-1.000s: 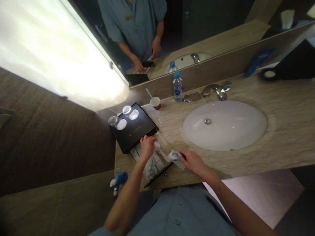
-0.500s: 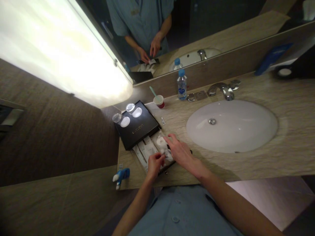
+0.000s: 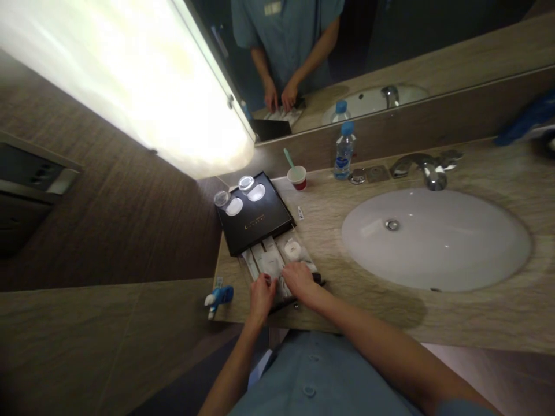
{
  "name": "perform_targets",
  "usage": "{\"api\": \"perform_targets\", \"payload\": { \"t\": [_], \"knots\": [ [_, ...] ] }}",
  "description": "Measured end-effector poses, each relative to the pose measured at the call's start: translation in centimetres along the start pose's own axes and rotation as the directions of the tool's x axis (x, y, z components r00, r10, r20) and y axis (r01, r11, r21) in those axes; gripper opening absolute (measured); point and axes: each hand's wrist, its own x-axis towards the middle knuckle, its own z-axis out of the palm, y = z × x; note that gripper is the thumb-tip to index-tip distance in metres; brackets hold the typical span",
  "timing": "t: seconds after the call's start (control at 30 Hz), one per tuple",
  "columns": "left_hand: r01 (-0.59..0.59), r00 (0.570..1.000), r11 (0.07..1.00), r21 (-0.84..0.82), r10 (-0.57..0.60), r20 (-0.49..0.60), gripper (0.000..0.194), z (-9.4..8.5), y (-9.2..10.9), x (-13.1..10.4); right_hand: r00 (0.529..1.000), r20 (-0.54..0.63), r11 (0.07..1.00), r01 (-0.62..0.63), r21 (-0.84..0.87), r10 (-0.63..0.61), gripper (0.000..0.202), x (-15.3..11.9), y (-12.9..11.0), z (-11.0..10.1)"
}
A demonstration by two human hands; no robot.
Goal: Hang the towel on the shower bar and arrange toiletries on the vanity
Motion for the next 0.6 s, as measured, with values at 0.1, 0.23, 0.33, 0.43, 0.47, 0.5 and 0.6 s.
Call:
{"api": "perform_targets", "payload": {
  "t": [0.1, 0.23, 0.33, 0.43, 0.47, 0.5, 0.6],
  "knots": [
    [0.027, 0.999, 0.999, -0.039, -0.026, 0.035, 0.022, 0.9, 0.3, 0.5, 0.999, 0.028, 1.0, -0.028, -0.01, 0.028, 0.036, 1.0, -1.4, 0.8],
    [0.035, 0.999, 0.996, -0.088, -0.031, 0.043, 0.018, 1.7, 0.6, 0.8, 0.996, 0.058, 0.998, -0.067, -0.014, 0.068, 0.038, 1.8, -2.4, 1.1],
    [0.013, 0.999, 0.994, -0.111, -0.01, 0.035, 0.013, 2.0, 0.5, 0.8, 0.993, 0.072, 0.996, -0.09, 0.002, 0.09, 0.036, 2.2, -2.8, 0.8],
    [-0.022, 0.998, 0.991, -0.133, 0.029, 0.052, 0.008, 2.3, 0.1, 0.8, 0.994, 0.069, 0.996, -0.086, 0.025, 0.084, 0.033, 2.4, -2.6, 0.5],
    [-0.029, 0.998, 0.99, -0.139, 0.038, 0.059, 0.007, 2.4, 0.0, 0.8, 0.995, 0.063, 0.996, -0.086, 0.029, 0.084, 0.033, 2.4, -2.4, 0.5],
    [-0.034, 0.997, 0.989, -0.144, 0.043, 0.064, 0.007, 2.5, 0.0, 0.8, 0.995, 0.056, 0.996, -0.088, 0.031, 0.086, 0.034, 2.4, -2.1, 0.5],
    [-0.039, 0.996, 0.986, -0.165, 0.051, 0.069, 0.01, 2.9, -0.2, 0.6, 0.995, 0.041, 0.995, -0.095, 0.036, 0.093, 0.034, 2.2, -1.1, 0.6]
  ]
}}
